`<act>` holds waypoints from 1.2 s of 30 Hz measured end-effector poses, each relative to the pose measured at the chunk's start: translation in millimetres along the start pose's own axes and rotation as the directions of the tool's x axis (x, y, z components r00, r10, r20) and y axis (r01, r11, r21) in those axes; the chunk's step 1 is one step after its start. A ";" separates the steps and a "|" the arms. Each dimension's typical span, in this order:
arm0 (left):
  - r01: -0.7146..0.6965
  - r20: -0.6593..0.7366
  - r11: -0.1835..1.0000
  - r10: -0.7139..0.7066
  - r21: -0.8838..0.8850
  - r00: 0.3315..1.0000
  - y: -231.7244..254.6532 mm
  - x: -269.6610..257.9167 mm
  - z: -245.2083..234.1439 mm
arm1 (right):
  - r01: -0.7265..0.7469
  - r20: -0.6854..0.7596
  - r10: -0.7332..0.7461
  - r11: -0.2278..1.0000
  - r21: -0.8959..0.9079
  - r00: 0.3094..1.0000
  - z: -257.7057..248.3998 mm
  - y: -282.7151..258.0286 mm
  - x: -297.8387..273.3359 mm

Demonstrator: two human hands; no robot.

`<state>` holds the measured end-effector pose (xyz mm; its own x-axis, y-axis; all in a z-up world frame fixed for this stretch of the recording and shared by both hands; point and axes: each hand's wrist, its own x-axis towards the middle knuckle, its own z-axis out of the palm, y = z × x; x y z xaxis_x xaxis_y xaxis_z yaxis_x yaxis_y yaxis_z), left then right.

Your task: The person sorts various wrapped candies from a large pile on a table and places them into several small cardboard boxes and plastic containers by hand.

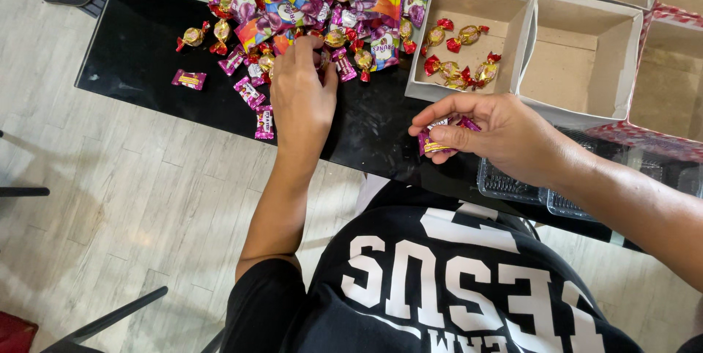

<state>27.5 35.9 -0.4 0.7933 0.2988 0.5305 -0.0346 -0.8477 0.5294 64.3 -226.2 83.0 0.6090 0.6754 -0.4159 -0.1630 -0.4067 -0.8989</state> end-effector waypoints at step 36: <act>-0.201 0.184 0.706 0.428 -0.679 0.885 99.1 -8.3 26.5 | 0.262 -0.269 -0.621 0.628 -0.733 0.736 -64.3 -29.2 18.8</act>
<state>33.5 -62.2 30.1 0.7988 -0.1794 0.5743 -0.5965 -0.3611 0.7168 130.4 -241.2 110.3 0.7582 0.5843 0.2894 0.6263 -0.5292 -0.5725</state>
